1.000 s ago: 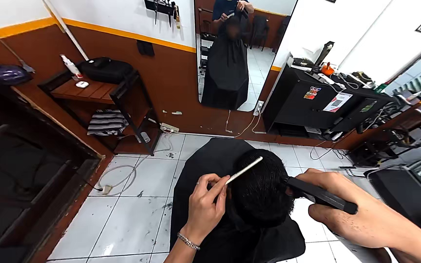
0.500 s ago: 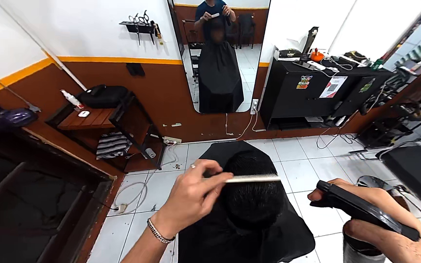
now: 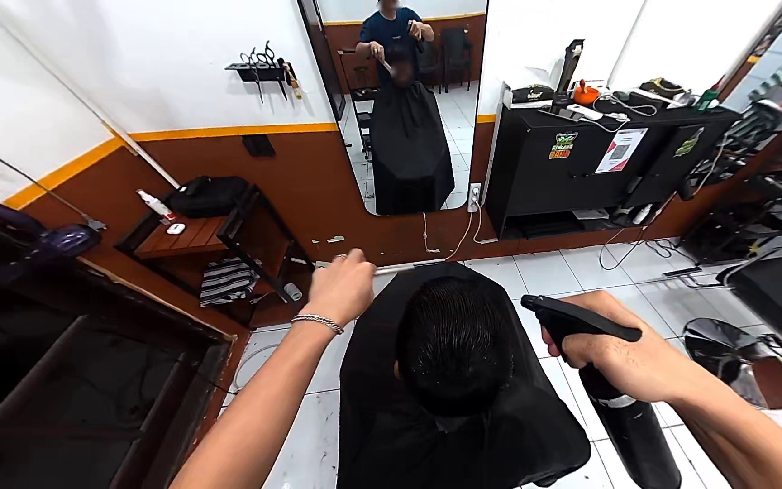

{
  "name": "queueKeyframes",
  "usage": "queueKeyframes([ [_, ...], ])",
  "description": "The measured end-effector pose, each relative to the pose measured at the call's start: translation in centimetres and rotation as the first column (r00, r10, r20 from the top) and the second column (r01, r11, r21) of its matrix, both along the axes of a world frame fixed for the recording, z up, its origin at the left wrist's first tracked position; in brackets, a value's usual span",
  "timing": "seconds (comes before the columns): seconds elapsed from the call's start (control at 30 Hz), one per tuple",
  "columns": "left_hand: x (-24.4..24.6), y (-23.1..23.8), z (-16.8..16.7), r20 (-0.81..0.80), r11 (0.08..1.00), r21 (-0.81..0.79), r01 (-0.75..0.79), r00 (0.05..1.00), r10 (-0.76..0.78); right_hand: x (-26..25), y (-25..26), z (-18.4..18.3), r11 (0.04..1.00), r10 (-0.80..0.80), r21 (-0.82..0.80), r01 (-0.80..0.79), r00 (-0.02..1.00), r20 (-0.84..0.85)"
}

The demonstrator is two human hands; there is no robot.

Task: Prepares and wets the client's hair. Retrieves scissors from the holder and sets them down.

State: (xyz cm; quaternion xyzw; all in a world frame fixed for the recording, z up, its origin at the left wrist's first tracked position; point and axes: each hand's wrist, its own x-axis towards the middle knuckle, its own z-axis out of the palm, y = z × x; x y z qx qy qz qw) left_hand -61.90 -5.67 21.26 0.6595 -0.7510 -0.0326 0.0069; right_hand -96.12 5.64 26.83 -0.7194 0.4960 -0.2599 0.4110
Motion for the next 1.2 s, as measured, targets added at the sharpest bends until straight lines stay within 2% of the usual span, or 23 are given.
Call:
queueKeyframes([
  [0.03, 0.8, 0.8, 0.3, -0.086, 0.993, -0.121, -0.014, 0.996, 0.003, -0.4, 0.1, 0.0, 1.0, 0.018, -0.008, -0.018, 1.0, -0.009],
  [0.07, 1.6, 1.9, 0.7, -0.176, 0.966, -0.258, 0.016, 0.982, -0.063, -0.9, 0.5, 0.1, 0.999, 0.044, -0.024, -0.044, 0.999, -0.013],
  [0.13, 2.3, 4.6, 1.3, -0.248, 0.852, -0.49, 0.182, 0.908, -0.337, -2.3, 1.4, -0.1, 0.981, 0.124, -0.149, -0.122, 0.992, -0.001],
  [0.17, 2.0, 6.0, 1.8, -0.253, 0.79, -0.551, 0.269, 0.848, -0.465, -2.9, 1.9, -0.3, 0.966, 0.144, -0.22, -0.138, 0.989, 0.012],
  [0.27, 0.3, 9.2, 2.2, -0.228, 0.673, -0.587, 0.45, 0.706, -0.67, -3.7, 3.9, -1.7, 0.902, 0.139, -0.418, -0.107, 0.989, 0.047],
  [0.33, -0.7, 9.8, 1.9, -0.176, 0.636, -0.572, 0.518, 0.68, -0.712, -3.9, 5.9, -3.1, 0.865, 0.133, -0.499, -0.047, 0.982, 0.137],
  [0.43, -1.4, 9.4, 1.3, -0.07, 0.647, -0.54, 0.539, 0.737, -0.672, -4.3, 8.3, -5.9, 0.833, 0.104, -0.547, 0.079, 0.949, 0.297],
  [0.5, -1.3, 8.6, 1.2, -0.018, 0.681, -0.532, 0.503, 0.797, -0.603, -4.7, 8.7, -7.8, 0.849, 0.097, -0.52, 0.097, 0.938, 0.333],
  [0.57, -0.9, 7.5, 1.4, 0.039, 0.748, -0.493, 0.445, 0.87, -0.492, -5.1, 8.1, -8.7, 0.888, 0.118, -0.457, 0.049, 0.937, 0.33],
  [0.63, -0.4, 6.5, 1.6, 0.067, 0.869, -0.367, 0.332, 0.941, -0.332, -5.6, 6.8, -8.7, 0.907, 0.168, -0.419, -0.032, 0.941, 0.293],
  [0.7, 0.0, 5.7, 1.8, 0.068, 0.958, -0.253, 0.136, 0.99, -0.122, -6.1, 5.1, -8.3, 0.893, 0.248, -0.434, -0.121, 0.936, 0.249],
  [0.77, 0.6, 6.3, 2.1, -0.021, 0.967, -0.249, -0.059, 0.998, 0.055, -6.3, 3.2, -8.2, 0.868, 0.325, -0.458, -0.189, 0.915, 0.239],
  [0.83, 1.5, 8.3, 2.7, -0.177, 0.91, -0.368, -0.19, 0.975, 0.132, -6.4, 1.0, -8.4, 0.843, 0.395, -0.481, -0.242, 0.885, 0.248],
  [0.93, 0.2, 13.6, 2.1, -0.445, 0.743, -0.523, -0.418, 0.877, 0.18, -6.5, -2.3, -8.5, 0.78, 0.536, -0.499, -0.377, 0.814, 0.224],
  [1.0, -3.1, 17.8, 0.3, -0.632, 0.626, -0.498, -0.6, 0.745, 0.211, -6.2, -4.4, -8.5, 0.721, 0.631, -0.508, -0.472, 0.749, 0.199],
  [1.07, -7.5, 21.3, -1.3, -0.749, 0.518, -0.461, -0.72, 0.629, 0.208, -5.6, -5.9, -8.7, 0.705, 0.656, -0.509, -0.494, 0.726, 0.204],
  [1.2, -15.5, 24.6, -3.1, -0.829, 0.32, -0.419, -0.85, 0.502, 0.247, -5.7, -7.0, -9.0, 0.677, 0.722, -0.465, -0.57, 0.637, 0.271],
])
